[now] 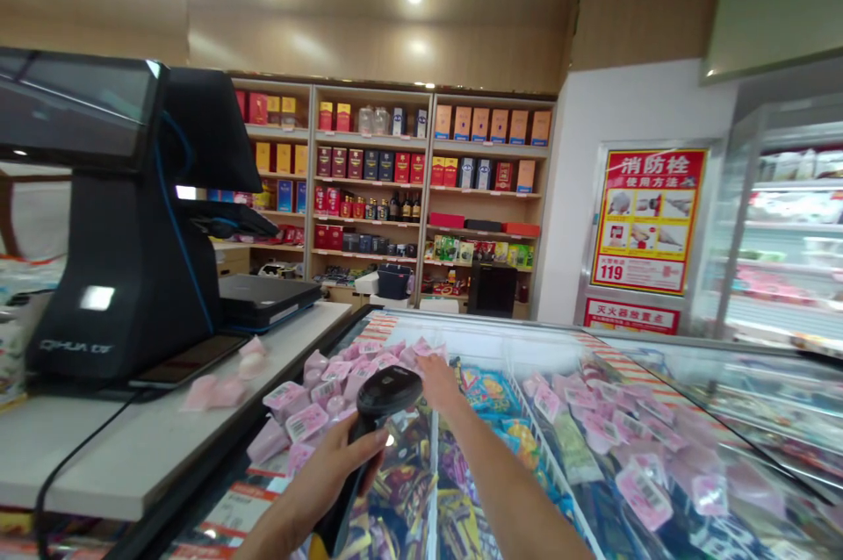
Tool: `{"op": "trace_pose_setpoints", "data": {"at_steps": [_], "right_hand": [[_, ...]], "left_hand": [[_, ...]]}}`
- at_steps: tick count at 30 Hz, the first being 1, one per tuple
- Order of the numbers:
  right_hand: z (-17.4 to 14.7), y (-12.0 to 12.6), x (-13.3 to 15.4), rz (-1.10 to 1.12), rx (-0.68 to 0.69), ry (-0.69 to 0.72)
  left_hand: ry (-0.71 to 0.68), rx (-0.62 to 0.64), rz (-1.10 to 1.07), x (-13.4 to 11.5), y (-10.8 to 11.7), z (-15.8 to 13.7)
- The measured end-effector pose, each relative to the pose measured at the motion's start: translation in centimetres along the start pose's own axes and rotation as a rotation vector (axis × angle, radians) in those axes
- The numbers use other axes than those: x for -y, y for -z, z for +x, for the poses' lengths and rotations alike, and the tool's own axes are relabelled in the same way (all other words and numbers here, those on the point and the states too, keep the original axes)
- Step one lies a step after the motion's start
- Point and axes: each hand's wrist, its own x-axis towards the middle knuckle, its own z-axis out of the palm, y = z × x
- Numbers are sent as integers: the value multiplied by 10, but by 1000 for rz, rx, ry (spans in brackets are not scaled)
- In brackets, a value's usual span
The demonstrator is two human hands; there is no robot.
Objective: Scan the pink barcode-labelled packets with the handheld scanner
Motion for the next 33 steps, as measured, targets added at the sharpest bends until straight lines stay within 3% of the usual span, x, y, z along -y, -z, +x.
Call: {"op": "trace_pose_setpoints", "data": {"at_steps": [2, 5, 11, 19, 22, 27, 30, 33], "right_hand": [[1, -4, -4, 195, -4, -53], [-6, -3, -21, 636, -121, -250], [-43, 21, -66, 1392, -170, -580], [-61, 34, -76, 1836, -191, -564], [-61, 35, -74, 1776, -203, -567], [-61, 34, -87, 1346, -342, -551], [-63, 35, -106, 797, -458, -491], [-69, 37, -127, 192, -439, -309]], "left_hand": [[0, -6, -2, -5, 0, -5], [7, 24, 7, -7, -1, -8], [7, 114, 1, -1, -19, -10], [41, 281, 115, -8, -37, -14], [21, 281, 133, -2, -35, -12], [-19, 211, 104, 1, -31, -10], [-7, 109, 74, -6, -30, -7], [-19, 30, 42, -14, -28, 1]]}}
